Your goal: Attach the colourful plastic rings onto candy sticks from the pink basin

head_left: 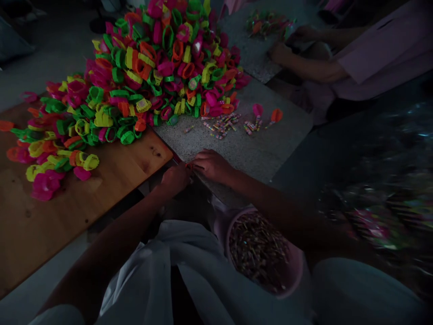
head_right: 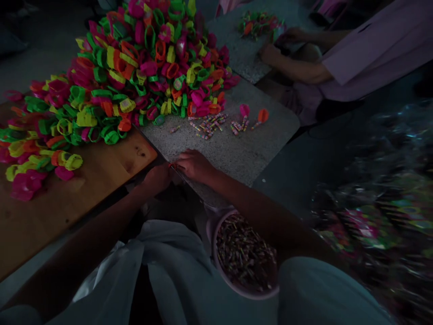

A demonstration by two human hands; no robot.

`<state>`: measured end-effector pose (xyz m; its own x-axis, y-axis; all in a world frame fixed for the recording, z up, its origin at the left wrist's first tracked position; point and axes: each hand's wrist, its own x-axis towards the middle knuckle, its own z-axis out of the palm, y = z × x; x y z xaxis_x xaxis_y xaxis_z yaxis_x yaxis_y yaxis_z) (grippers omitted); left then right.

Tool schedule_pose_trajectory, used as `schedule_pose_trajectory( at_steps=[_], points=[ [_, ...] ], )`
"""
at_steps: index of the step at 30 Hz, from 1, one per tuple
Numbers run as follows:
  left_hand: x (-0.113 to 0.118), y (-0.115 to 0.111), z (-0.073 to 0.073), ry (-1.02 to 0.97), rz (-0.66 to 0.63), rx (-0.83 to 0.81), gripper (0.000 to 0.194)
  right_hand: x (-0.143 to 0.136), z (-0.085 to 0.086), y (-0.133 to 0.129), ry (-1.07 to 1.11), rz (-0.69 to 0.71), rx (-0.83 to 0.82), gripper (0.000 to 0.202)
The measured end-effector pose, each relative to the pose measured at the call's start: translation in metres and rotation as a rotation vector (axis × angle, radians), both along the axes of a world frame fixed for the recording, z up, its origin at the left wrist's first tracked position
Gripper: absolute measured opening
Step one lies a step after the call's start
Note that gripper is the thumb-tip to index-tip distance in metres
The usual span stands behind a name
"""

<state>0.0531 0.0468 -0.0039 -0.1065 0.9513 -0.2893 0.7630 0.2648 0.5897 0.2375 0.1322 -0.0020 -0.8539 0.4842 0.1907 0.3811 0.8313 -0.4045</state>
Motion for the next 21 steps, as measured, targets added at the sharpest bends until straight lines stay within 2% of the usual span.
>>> schedule_pose_trajectory(
  at_steps=[5,8,11,14,16,18,20,21],
  points=[
    [0.001,0.003,0.008,0.303,-0.231,-0.075,0.033,-0.008,0.008,0.0,-0.155,-0.029,0.112,0.029],
    [0.003,0.003,0.014,0.394,-0.29,-0.094,0.036,-0.011,0.008,-0.002,-0.146,-0.049,0.102,0.027],
    [0.003,0.001,0.022,0.345,-0.248,-0.09,0.043,-0.008,0.005,-0.008,-0.066,-0.077,0.072,0.024],
    [-0.012,0.005,0.031,0.172,-0.187,-0.001,0.037,0.015,-0.001,-0.007,0.053,-0.169,0.04,0.02],
    [-0.032,0.014,0.038,0.088,-0.127,0.096,0.033,0.046,-0.005,0.002,0.133,-0.361,0.025,0.021],
    [-0.056,0.03,0.045,0.077,0.008,0.186,0.029,0.085,-0.008,0.02,0.158,-0.688,0.032,0.025],
    [-0.078,0.052,0.051,0.11,0.146,0.255,0.026,0.123,-0.009,0.045,0.079,-1.025,0.039,0.029],
    [-0.086,0.064,0.054,0.142,0.167,0.268,0.027,0.14,-0.008,0.057,0.019,-1.153,0.038,0.03]
  ],
)
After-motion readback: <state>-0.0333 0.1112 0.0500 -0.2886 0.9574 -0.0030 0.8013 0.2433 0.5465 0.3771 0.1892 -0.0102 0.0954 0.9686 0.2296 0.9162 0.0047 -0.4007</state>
